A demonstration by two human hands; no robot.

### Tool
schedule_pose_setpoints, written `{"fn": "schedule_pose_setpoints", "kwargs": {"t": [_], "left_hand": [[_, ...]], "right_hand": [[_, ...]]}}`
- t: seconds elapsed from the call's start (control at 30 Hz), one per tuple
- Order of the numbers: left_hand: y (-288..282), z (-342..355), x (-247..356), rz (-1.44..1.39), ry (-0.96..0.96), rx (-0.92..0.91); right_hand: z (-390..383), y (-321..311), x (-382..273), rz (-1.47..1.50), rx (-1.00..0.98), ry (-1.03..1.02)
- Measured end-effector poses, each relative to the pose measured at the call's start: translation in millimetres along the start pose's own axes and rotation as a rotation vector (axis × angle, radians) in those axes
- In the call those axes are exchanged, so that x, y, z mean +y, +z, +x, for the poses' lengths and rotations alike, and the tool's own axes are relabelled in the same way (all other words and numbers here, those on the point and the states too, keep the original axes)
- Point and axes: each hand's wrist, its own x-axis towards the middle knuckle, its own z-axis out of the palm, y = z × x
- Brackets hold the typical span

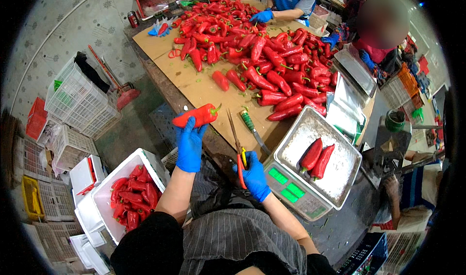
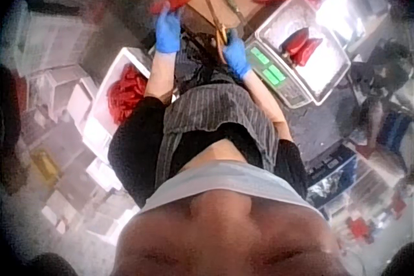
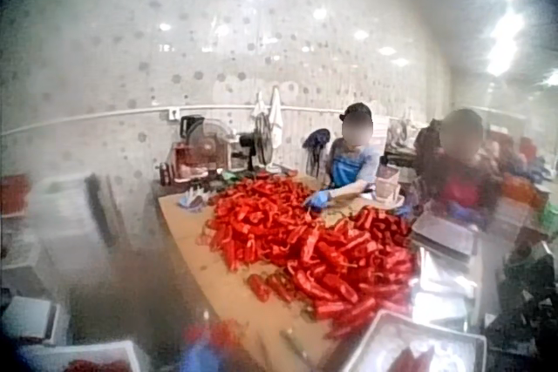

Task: The person trims the stems of red peppers using scissors, places them on a digital scale, and packs them into plastic bags. The person works at a table with a large pile of peppers, while other workers are visible in the background performing similar tasks.

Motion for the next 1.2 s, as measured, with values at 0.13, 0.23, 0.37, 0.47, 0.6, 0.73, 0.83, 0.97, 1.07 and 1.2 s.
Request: {"fn": "schedule_pose_setpoints", "kwargs": {"t": [0.13,0.23,0.37,0.47,0.6,0.73,0.83,0.97,1.07,1.2], "left_hand": [[4,-2,-3,0.106,0.062,0.031],[7,-6,-6,0.207,0.073,0.016],[11,-12,-8,0.253,0.065,0.018],[9,-8,-10,0.261,0.093,0.009],[4,-4,-2,0.097,-0.098,-0.053],[-2,-4,-8,-0.297,-0.487,-0.111],[5,-13,-8,-0.422,-0.653,-0.177],[39,-37,-10,0.104,-0.487,-0.179],[69,-61,-16,0.497,-0.117,-0.462],[94,-75,-17,0.367,-0.208,-0.691]], "right_hand": [[0,-1,-12,-0.07,-0.089,-0.034],[4,5,-9,-0.089,-0.048,-0.101],[10,3,-27,-0.04,-0.118,0.001],[13,8,-12,0.237,-0.109,0.115],[28,10,-13,0.263,-0.11,0.316],[38,8,1,-0.079,-0.106,0.12],[31,-11,-30,-0.133,0.116,-0.278],[8,-54,-112,-0.063,0.174,-0.428],[-5,-78,-104,-0.258,-0.025,-0.467],[-42,-73,-80,0.768,-0.018,0.047]]}}
